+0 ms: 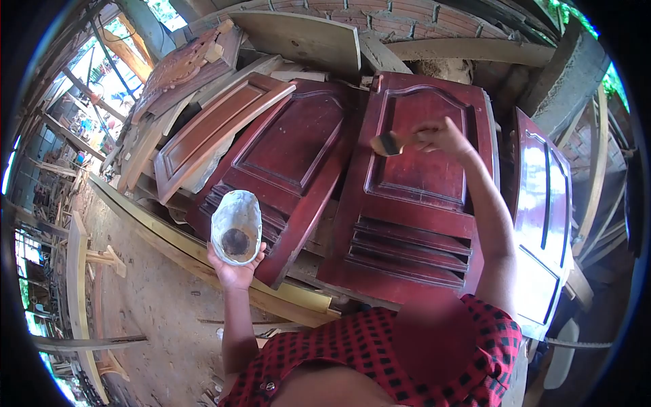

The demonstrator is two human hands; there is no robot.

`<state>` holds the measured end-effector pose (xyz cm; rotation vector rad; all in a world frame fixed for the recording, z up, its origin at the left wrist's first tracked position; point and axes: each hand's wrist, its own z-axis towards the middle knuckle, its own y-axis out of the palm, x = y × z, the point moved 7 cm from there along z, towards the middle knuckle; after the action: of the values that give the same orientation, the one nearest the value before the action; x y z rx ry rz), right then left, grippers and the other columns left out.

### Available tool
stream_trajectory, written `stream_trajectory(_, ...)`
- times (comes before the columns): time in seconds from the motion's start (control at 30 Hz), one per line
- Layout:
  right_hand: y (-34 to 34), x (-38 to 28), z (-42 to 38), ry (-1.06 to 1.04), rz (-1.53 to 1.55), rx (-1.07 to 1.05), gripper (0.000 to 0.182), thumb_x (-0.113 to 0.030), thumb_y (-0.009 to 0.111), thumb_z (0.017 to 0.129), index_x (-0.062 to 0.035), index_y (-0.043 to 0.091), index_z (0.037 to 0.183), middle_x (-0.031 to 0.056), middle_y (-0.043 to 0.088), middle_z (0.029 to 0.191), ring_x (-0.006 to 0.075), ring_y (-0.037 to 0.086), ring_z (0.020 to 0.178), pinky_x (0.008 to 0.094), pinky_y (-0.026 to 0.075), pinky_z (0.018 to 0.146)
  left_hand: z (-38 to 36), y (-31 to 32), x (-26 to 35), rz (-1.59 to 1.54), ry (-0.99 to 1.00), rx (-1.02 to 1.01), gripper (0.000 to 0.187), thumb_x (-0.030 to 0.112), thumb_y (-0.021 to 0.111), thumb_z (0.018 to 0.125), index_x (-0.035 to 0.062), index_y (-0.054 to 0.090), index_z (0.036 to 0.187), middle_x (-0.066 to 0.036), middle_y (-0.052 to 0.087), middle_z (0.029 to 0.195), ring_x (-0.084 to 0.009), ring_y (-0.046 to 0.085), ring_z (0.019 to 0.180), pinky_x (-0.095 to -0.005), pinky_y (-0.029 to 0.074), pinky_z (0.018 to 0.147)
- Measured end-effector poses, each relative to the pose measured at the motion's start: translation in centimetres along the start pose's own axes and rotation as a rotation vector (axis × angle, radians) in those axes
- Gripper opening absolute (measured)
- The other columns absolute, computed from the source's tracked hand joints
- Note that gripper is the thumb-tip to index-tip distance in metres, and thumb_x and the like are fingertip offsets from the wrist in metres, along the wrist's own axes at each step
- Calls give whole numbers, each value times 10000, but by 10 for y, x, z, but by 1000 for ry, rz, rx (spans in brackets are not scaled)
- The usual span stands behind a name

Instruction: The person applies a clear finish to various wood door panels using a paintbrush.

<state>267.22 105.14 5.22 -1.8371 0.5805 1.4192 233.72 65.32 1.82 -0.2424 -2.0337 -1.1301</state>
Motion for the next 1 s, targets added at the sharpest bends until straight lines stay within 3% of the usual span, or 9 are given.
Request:
stream_trajectory(0.17,-129,55,26,18,13,346,225,-102,640,811,21,657,999,77,669,810,151,672,714,235,529,506,0,-1,-1,4,-3,-6,745,687,402,817,91,451,1261,-149,599,1098,-389,648,819,-428,568,616)
stream_trajectory(0.27,-181,44,12,-109,-586,908,248,-264,631,835,-34,668,922,176,670,794,300,660,665,387,515,586,1,1,0,28,-3,-24,744,690,404,813,94,456,1257,-142,601,1086,-380,649,808,-417,566,608)
stream_trajectory(0.37,-155,29,10,-206,-841,964,282,-321,592,861,-47,648,897,199,653,809,363,641,716,433,500,646,-1,4,0,38,3,6,743,690,408,808,97,460,1254,-135,603,1077,-371,650,793,-405,561,594)
stream_trajectory(0.43,-114,38,24,-158,-1070,675,155,-148,565,807,-103,664,916,144,664,809,308,654,765,392,508,682,-1,4,0,26,3,15,745,692,414,803,99,463,1252,-130,604,1075,-369,649,790,-402,558,590)
stream_trajectory(0.47,-78,21,2,-460,-965,670,279,-79,537,755,-134,660,999,128,661,869,274,651,784,367,519,660,-1,3,1,23,9,16,745,692,414,803,99,463,1252,-130,604,1075,-369,649,790,-402,558,590)
stream_trajectory(0.57,21,2,-17,-489,-1312,297,317,-74,541,732,-111,624,1036,146,633,891,271,632,753,374,513,554,-1,-2,0,3,4,19,756,695,431,793,101,456,1259,-130,598,1087,-374,647,795,-412,557,602)
stream_trajectory(0.7,81,-63,-61,-540,-607,52,230,-49,616,726,-42,663,950,177,621,834,352,605,768,424,484,684,0,-7,0,-43,-17,-7,790,695,484,760,110,426,1287,-136,553,1168,-404,624,875,-451,551,636)
stream_trajectory(0.8,84,-72,-60,-504,-560,-26,252,-31,608,722,-39,670,967,187,622,822,328,614,738,387,484,683,0,-13,-1,-58,-27,5,808,701,497,745,118,420,1299,-131,530,1209,-405,599,943,-473,541,678)
stream_trajectory(1.0,89,-51,-35,-58,-64,-180,228,-131,617,802,42,656,945,60,635,768,95,591,685,233,487,555,2,-12,3,-129,7,-68,807,691,454,777,62,423,1283,-169,579,1129,-383,637,843,-441,555,657)
